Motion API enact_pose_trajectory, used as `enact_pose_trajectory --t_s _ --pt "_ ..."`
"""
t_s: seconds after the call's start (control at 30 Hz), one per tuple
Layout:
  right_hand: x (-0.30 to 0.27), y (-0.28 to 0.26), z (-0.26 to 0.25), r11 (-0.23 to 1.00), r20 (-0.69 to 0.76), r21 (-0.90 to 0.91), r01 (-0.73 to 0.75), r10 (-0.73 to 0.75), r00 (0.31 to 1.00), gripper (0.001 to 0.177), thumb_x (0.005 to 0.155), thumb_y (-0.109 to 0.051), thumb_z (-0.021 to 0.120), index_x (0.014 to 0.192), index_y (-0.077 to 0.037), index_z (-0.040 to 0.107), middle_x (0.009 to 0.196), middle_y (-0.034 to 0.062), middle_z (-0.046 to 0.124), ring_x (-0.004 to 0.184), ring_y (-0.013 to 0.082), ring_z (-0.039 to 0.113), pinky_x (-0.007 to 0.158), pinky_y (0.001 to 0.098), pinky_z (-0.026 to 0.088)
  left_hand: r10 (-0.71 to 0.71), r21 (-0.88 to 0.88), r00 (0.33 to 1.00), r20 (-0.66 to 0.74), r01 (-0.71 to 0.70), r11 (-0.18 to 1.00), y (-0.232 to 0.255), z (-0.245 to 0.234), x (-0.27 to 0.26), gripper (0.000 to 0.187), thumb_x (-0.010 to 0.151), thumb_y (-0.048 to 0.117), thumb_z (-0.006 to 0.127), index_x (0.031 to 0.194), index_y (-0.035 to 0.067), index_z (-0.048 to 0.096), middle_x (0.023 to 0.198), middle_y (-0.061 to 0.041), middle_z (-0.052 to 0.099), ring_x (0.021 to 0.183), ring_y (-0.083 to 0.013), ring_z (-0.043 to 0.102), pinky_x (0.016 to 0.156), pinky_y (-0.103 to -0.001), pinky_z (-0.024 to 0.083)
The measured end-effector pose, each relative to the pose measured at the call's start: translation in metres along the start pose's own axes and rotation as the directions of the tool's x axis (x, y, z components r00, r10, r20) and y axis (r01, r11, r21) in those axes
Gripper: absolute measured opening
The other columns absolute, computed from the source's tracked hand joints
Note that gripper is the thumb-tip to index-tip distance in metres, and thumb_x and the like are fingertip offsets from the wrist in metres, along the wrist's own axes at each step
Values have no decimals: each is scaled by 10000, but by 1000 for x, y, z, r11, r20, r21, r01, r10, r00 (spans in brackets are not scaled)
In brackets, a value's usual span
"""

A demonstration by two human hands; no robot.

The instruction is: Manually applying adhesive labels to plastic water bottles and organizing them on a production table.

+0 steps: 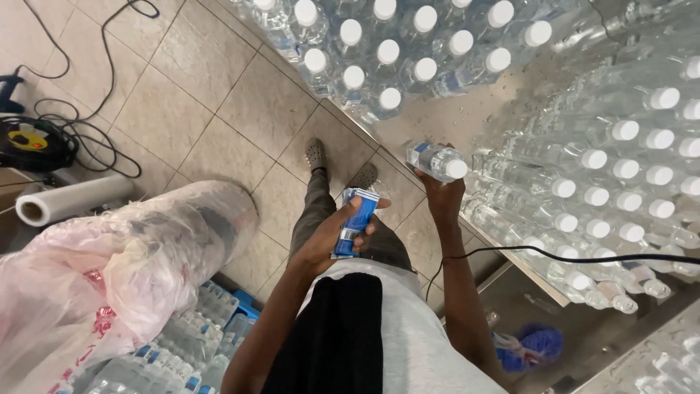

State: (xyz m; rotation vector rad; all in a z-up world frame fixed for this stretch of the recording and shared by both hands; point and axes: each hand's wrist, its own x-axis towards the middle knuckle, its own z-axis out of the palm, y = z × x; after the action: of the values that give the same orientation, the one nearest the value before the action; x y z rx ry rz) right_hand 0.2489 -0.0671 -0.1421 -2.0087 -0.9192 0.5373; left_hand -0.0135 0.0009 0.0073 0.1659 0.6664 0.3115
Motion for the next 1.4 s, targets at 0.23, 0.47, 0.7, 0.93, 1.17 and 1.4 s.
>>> enact_pose_trajectory --t_s 0.23,0.47,0.7,0.93,1.17,1.4 --pt "-2 5 18 999 -26 -43 -32 31 999 639 823 -251 1057 1288 6 702 1156 234 765 1150 454 728 897 584 606 19 -51 1000 1 -19 999 5 -2 -13 626 1121 528 550 1428 -15 596 887 -65 630 613 -84 575 552 -223 500" --pt "31 5 43 996 -151 10 -85 86 985 540 845 -157 990 1229 49 670 1067 270 718 1062 458 741 898 573 587 57 24 998 30 -58 998 22 -15 -18 733 1124 550 519 1566 -34 510 901 -74 633 619 -85 590 533 -234 515" --pt "106 48 112 653 -232 755 58 183 955 789 832 213 802 1409 -103 368 1306 31 380 1197 188 498 1006 371 547 65 88 998 18 -66 994 53 1 -27 584 1116 538 541 1279 -15 633 883 -95 647 599 -128 581 523 -259 486" --pt "21 -36 -26 973 -444 -137 184 -226 867 636 1004 -147 808 1573 -67 537 1495 156 426 1504 374 411 1243 534 423 20 139 986 166 -43 989 62 -15 -14 622 1113 578 522 1312 -8 580 907 -100 608 621 -123 557 530 -274 492" --pt "38 -58 -109 761 -392 -612 -216 -55 918 849 809 46 918 1549 -1 505 1333 232 467 1289 484 462 1083 562 436 -80 249 978 194 30 968 66 -7 2 643 1111 551 537 1368 -34 610 884 -111 657 579 -127 566 521 -281 477" --pt "31 -62 -106 772 -246 -630 -79 -102 964 690 723 153 887 1356 5 656 1285 185 459 1271 470 487 938 484 599 -195 311 932 305 96 945 64 -5 11 755 1100 575 531 1520 -53 536 887 -85 623 604 -87 550 519 -242 478"
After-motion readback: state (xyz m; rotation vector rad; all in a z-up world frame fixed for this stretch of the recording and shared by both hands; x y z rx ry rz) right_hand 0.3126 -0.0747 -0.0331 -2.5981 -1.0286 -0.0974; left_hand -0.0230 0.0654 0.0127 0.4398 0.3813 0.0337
